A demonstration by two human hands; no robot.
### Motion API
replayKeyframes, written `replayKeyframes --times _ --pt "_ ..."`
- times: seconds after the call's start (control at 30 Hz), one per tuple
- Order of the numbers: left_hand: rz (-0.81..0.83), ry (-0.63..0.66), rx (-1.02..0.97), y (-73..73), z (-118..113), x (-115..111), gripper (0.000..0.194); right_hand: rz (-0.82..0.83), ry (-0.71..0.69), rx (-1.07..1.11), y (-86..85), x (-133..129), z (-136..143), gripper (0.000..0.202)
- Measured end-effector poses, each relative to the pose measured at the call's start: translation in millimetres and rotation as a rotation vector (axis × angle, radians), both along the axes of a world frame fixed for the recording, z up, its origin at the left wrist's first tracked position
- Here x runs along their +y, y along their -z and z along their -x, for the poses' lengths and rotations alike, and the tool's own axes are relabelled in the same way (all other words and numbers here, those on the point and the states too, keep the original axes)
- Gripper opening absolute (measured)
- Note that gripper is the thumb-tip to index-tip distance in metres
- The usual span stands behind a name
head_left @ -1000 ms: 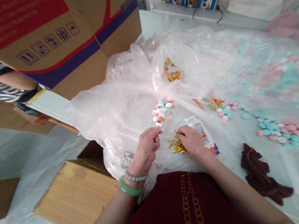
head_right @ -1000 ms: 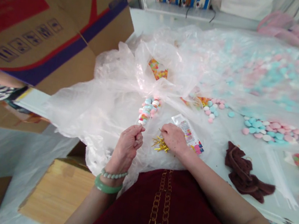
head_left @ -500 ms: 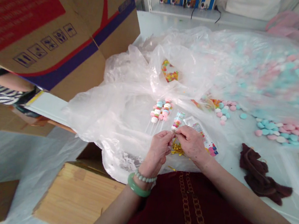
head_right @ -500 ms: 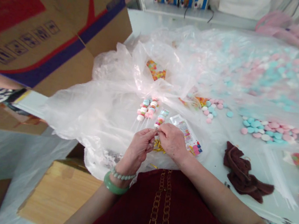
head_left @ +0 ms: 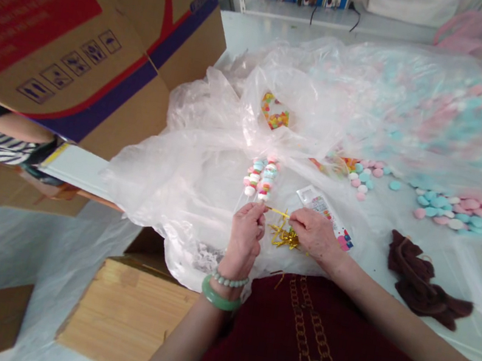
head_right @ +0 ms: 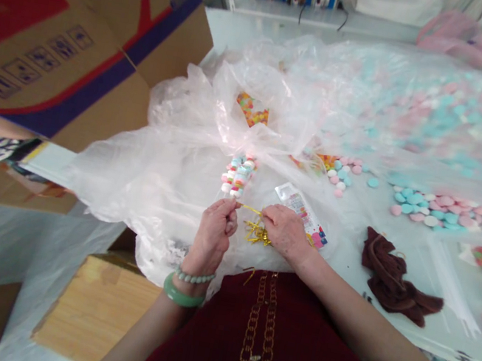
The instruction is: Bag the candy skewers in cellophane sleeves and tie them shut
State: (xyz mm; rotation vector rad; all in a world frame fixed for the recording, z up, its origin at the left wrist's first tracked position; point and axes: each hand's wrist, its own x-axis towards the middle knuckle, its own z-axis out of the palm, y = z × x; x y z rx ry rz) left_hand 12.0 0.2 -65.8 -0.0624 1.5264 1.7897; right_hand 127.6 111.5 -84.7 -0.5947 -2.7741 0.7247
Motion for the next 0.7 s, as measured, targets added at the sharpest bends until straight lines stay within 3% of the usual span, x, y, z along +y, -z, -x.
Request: replayKeyframes --times 0.1,0.27,0.37,0.47,0.57,0.63,0.7 --pt "-0.025 -0.044 0.006 -1.0 13 -6 0.016 -0.117 -0.062 -0.03 -5.5 2 -12 0.02" --pt "-0.055 -0.021 -0.019 1.3 15 -11 0.017 0.085 -0.635 -0.131 -22.9 -10 -24 0.025" --pt "-0.051 0.004 -0.059 4.0 12 -11 0.018 0.121 -0.779 -0.186 -22.9 -23 -28 0.023" --pt "-0.052 0.025 -0.089 5.5 11 -11 0.018 0.127 -0.776 -0.208 -16.6 -30 -28 0.021" --pt "-0.048 0.034 -0.101 5.7 12 -12 0.019 0.281 -0.712 -0.168 -13.7 -28 -27 0.021" --pt "-0.043 0.033 -0.104 5.5 12 -12 0.019 0.459 -0.602 -0.091 -14.7 -22 -26 0.019" --pt "-0.034 0.035 -0.114 5.2 12 -12 0.019 0.559 -0.408 -0.035 -16.8 -13 -26 0.016"
